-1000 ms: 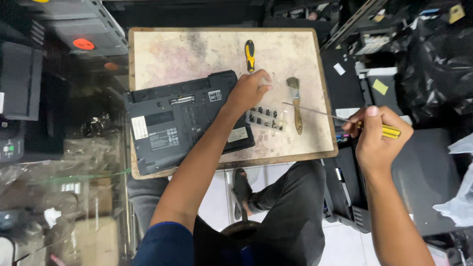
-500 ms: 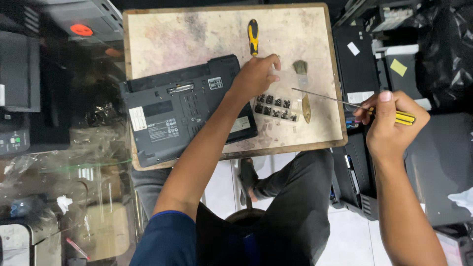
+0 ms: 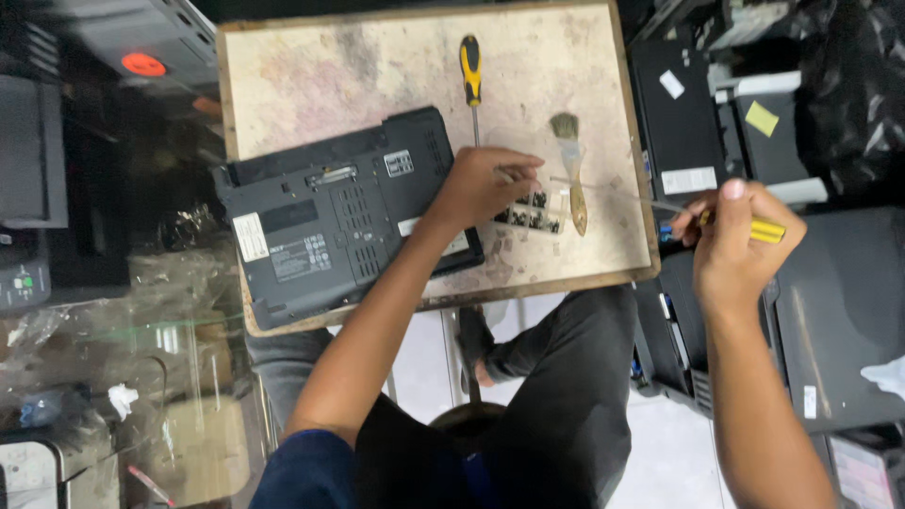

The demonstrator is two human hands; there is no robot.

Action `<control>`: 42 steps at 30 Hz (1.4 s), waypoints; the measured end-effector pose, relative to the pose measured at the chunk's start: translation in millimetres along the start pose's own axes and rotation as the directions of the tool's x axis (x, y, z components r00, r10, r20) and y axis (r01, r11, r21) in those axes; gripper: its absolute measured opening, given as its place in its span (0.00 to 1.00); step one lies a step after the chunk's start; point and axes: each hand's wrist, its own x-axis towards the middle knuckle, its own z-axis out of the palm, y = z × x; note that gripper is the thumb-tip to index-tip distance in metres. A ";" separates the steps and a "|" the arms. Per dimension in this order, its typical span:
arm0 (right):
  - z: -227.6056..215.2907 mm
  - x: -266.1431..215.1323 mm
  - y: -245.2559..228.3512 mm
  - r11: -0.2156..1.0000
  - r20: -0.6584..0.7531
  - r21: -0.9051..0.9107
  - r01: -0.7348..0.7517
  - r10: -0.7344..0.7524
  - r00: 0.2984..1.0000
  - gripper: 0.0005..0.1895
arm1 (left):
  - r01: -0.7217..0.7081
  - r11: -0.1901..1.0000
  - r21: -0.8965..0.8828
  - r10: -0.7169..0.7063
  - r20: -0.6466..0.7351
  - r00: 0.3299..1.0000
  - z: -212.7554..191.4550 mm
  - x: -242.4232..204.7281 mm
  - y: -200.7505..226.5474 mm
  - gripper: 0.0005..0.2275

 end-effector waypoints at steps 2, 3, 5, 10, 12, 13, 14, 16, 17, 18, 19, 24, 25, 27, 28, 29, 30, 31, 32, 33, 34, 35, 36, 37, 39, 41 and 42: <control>1.0 0.5 2.1 0.999 -0.013 0.021 -0.025 0.025 1.000 0.30 | 0.004 0.999 -0.038 -0.004 -0.008 1.000 2.4 -0.1 1.2 0.11; 1.1 -1.8 3.9 0.997 -0.023 0.036 -0.065 0.066 0.998 0.29 | 0.022 0.996 -0.085 -0.023 -0.010 1.000 4.9 -3.4 0.8 0.11; 1.4 -1.8 3.4 0.998 -0.022 0.030 -0.056 0.056 0.998 0.30 | -0.016 0.999 -0.034 0.016 0.001 1.000 5.9 -1.2 2.5 0.11; 1.0 -2.8 12.6 0.996 -0.013 0.062 -0.069 0.070 0.997 0.29 | -0.064 0.997 0.049 0.064 0.006 0.998 7.0 0.7 0.7 0.12; 1.7 -2.1 17.0 0.994 -0.017 0.079 -0.081 0.083 0.996 0.29 | -0.025 0.995 0.097 0.021 0.034 0.999 8.3 3.8 -2.0 0.10; 3.3 -2.3 14.8 0.994 -0.016 0.080 -0.077 0.079 0.997 0.29 | -0.028 0.995 0.098 0.025 0.031 0.999 8.4 3.6 -2.3 0.10; 4.8 -2.4 13.1 0.994 -0.007 0.065 -0.088 0.089 0.996 0.29 | -0.037 0.992 0.124 0.033 0.035 0.999 8.7 3.7 -3.0 0.08; 6.7 -1.7 11.9 0.994 -0.001 0.042 -0.098 0.098 0.995 0.28 | -0.048 0.989 0.143 0.043 0.041 0.998 8.1 4.5 -3.1 0.07; 6.5 -1.7 12.5 0.995 -0.005 0.048 -0.091 0.092 0.996 0.28 | -0.076 0.987 0.139 0.071 0.043 0.997 8.3 4.3 -3.0 0.07; 6.4 -1.9 13.3 0.995 -0.009 0.054 -0.084 0.085 0.996 0.27 | -0.104 0.985 0.135 0.099 0.044 0.994 8.5 3.9 -3.1 0.09; 5.0 -2.6 17.7 0.995 -0.009 0.050 -0.085 0.086 0.996 0.27 | -0.103 0.986 0.130 0.098 0.044 0.994 7.7 3.8 -3.6 0.09; 6.4 -18.3 53.5 0.991 -0.063 0.082 -0.104 0.110 0.992 0.26 | -0.075 0.984 0.160 0.082 -0.042 0.996 0.2 -1.6 -16.3 0.12; 8.9 -26.3 65.3 0.990 -0.058 0.073 -0.118 0.122 0.991 0.26 | -0.062 0.987 0.151 0.069 -0.042 0.997 2.6 -4.9 -21.4 0.12; 14.8 -42.4 89.2 0.999 -0.020 0.009 0.032 -0.032 0.999 0.23 | -0.054 0.989 0.134 0.072 -0.129 0.989 5.9 -10.8 -31.5 0.06; 17.1 -51.7 91.0 1.000 -0.015 0.005 0.021 -0.021 1.000 0.23 | -0.043 0.991 0.129 0.060 -0.129 0.990 12.1 -17.6 -25.6 0.06; 20.2 -58.0 92.7 0.998 0.011 -0.030 0.064 -0.064 0.998 0.22 | -0.042 0.989 0.139 0.058 -0.114 0.992 17.0 -22.0 -19.2 0.05; 22.8 -64.6 93.8 0.992 0.038 -0.064 0.107 -0.105 0.994 0.22 | -0.041 0.988 0.148 0.057 -0.100 0.993 22.0 -26.4 -12.0 0.04; 24.1 -66.2 88.3 0.992 0.037 -0.067 0.105 -0.103 0.994 0.22 | -0.041 0.989 0.145 0.055 -0.097 0.994 27.6 -28.3 -16.5 0.04; 25.2 -67.9 82.1 0.986 0.050 -0.092 0.137 -0.133 0.990 0.22 | -0.006 0.990 0.141 0.017 -0.080 0.997 33.4 -30.4 -20.2 0.04; 26.6 -68.3 75.8 0.978 0.066 -0.116 0.172 -0.165 0.984 0.22 | 0.027 0.990 0.139 -0.018 -0.066 0.998 38.5 -31.7 -23.6 0.04; 23.1 -69.5 74.3 0.978 0.066 -0.118 0.173 -0.166 0.984 0.22 | 0.026 0.990 0.137 -0.017 -0.066 0.998 41.7 -31.6 -28.5 0.04; 21.5 -69.1 72.9 0.970 0.067 -0.139 0.200 -0.192 0.979 0.22 | 0.031 0.985 0.171 -0.015 -0.089 0.996 42.8 -30.4 -33.2 0.03; 19.9 -68.8 71.3 0.961 0.069 -0.160 0.227 -0.219 0.973 0.22 | 0.036 0.978 0.205 -0.013 -0.113 0.993 43.7 -29.3 -37.7 0.03; 16.1 -68.4 71.5 0.961 0.068 -0.158 0.228 -0.220 0.973 0.22 | 0.036 0.978 0.207 -0.012 -0.114 0.993 42.9 -28.4 -37.9 0.03; 9.0 -67.5 72.1 0.953 0.096 -0.171 0.250 -0.237 0.967 0.20 | -0.010 0.958 0.286 0.045 -0.115 0.992 40.7 -27.2 -38.5 0.03; 2.6 -67.3 71.4 0.972 0.051 -0.105 0.210 -0.206 0.977 0.20 | -0.002 0.983 0.182 0.030 -0.156 0.987 32.3 -30.0 -19.1 0.03; -0.3 -68.2 71.1 0.984 0.007 -0.040 0.171 -0.171 0.985 0.21 | 0.002 0.997 0.072 0.012 -0.193 0.981 28.1 -32.2 -9.5 0.04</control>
